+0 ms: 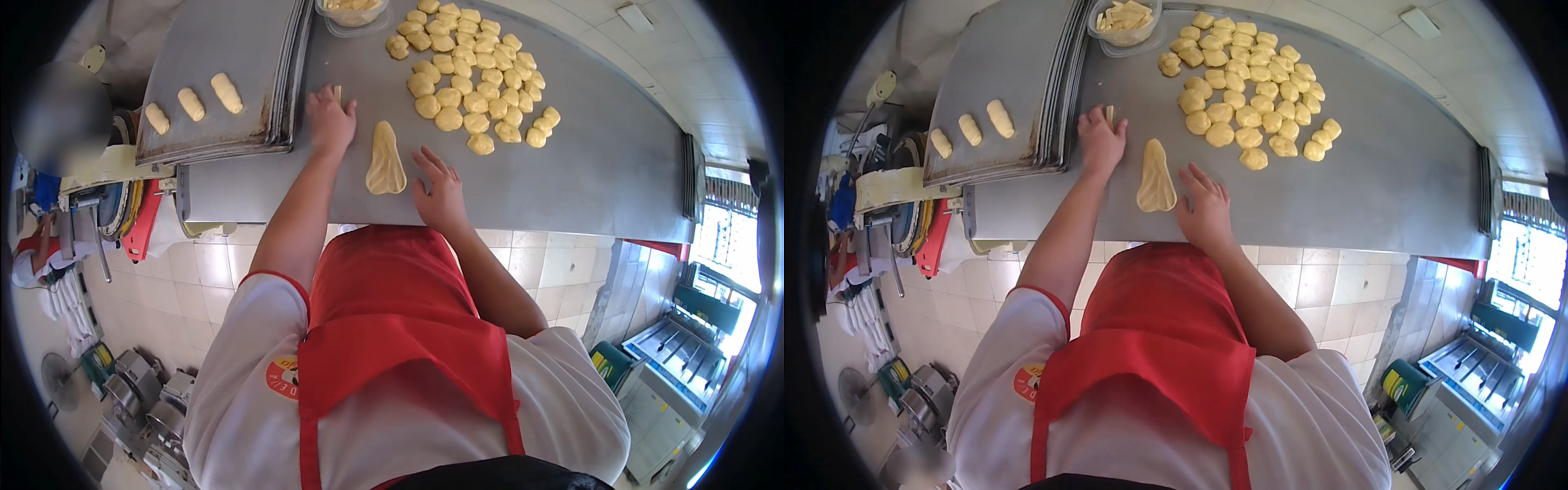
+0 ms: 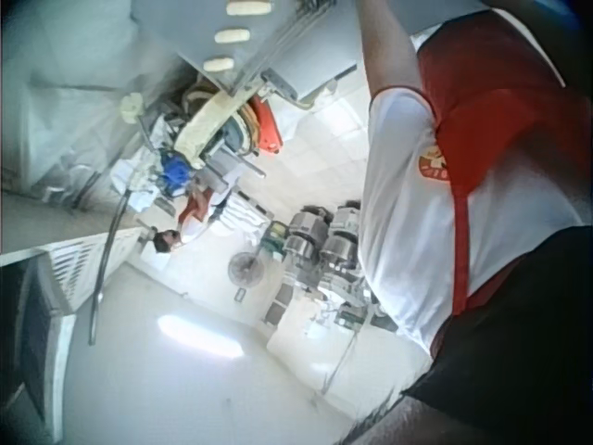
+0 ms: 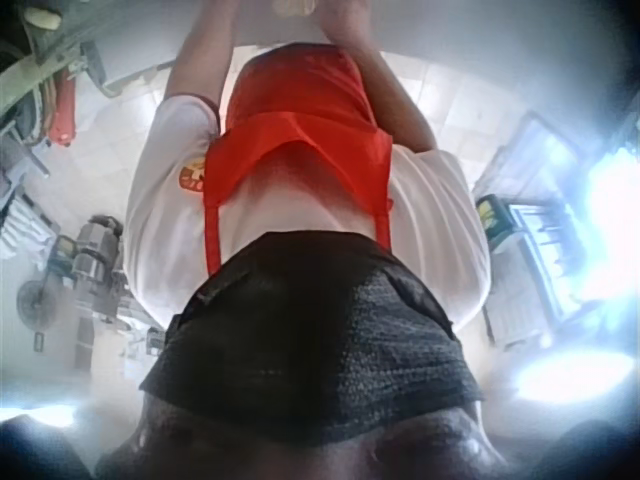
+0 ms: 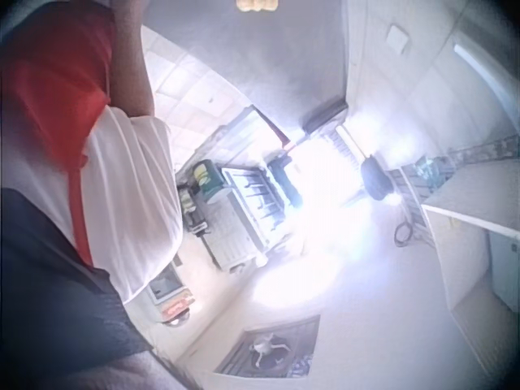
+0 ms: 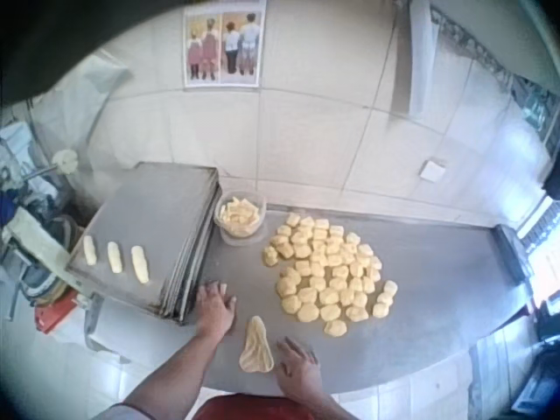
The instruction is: The person cleans baking pans using cloths and then prepares dough by flattening it, adding cheese, and rolling it into cylinders before placing the rolls on a metal tray.
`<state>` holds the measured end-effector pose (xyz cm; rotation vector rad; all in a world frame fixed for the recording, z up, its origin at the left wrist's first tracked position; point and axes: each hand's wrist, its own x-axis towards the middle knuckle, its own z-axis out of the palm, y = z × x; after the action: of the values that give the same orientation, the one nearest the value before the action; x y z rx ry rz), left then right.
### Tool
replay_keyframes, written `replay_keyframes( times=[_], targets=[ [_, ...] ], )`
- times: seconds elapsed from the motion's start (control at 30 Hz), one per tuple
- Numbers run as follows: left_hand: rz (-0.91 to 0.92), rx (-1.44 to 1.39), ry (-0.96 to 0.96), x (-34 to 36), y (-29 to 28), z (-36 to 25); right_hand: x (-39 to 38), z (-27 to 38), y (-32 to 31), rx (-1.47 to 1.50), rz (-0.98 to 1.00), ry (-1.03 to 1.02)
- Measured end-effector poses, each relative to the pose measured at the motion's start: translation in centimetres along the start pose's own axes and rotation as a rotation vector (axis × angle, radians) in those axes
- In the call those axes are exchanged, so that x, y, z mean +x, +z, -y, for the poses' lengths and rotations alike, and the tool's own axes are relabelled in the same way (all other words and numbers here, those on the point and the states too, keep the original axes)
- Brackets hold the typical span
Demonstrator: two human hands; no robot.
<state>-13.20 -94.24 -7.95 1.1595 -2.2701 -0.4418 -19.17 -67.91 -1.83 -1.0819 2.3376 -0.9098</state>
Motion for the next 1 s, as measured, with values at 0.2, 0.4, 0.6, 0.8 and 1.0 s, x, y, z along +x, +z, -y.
replay_keyframes(
  times=[0.2,0.4,0.6,0.8,1.0],
  targets=[
    [0.397,-0.435,-0.112,-3.0,-1.6,-2.3,6.4,-2.5,-1.4,0.192,-0.018,-0.096],
    [0.132,-0.207,0.224,-6.3,-1.5,-3.8,11.0,-2.7,3.3,-0.127,-0.191,-0.464],
    [0.799,-0.103,0.330,-6.0,-4.4,-0.1,7.6,-4.3,2.8,-0.147,0.207,-0.297],
    [0.232,0.030,0.555,-6.9,-3.3,-0.4,8.2,-4.1,2.6,-0.289,-0.121,-0.481],
    [0.436,-0.129,0.511,-7.8,-3.2,1.4,6.5,-2.8,2.5,-0.202,0.031,-0.386]
  ],
)
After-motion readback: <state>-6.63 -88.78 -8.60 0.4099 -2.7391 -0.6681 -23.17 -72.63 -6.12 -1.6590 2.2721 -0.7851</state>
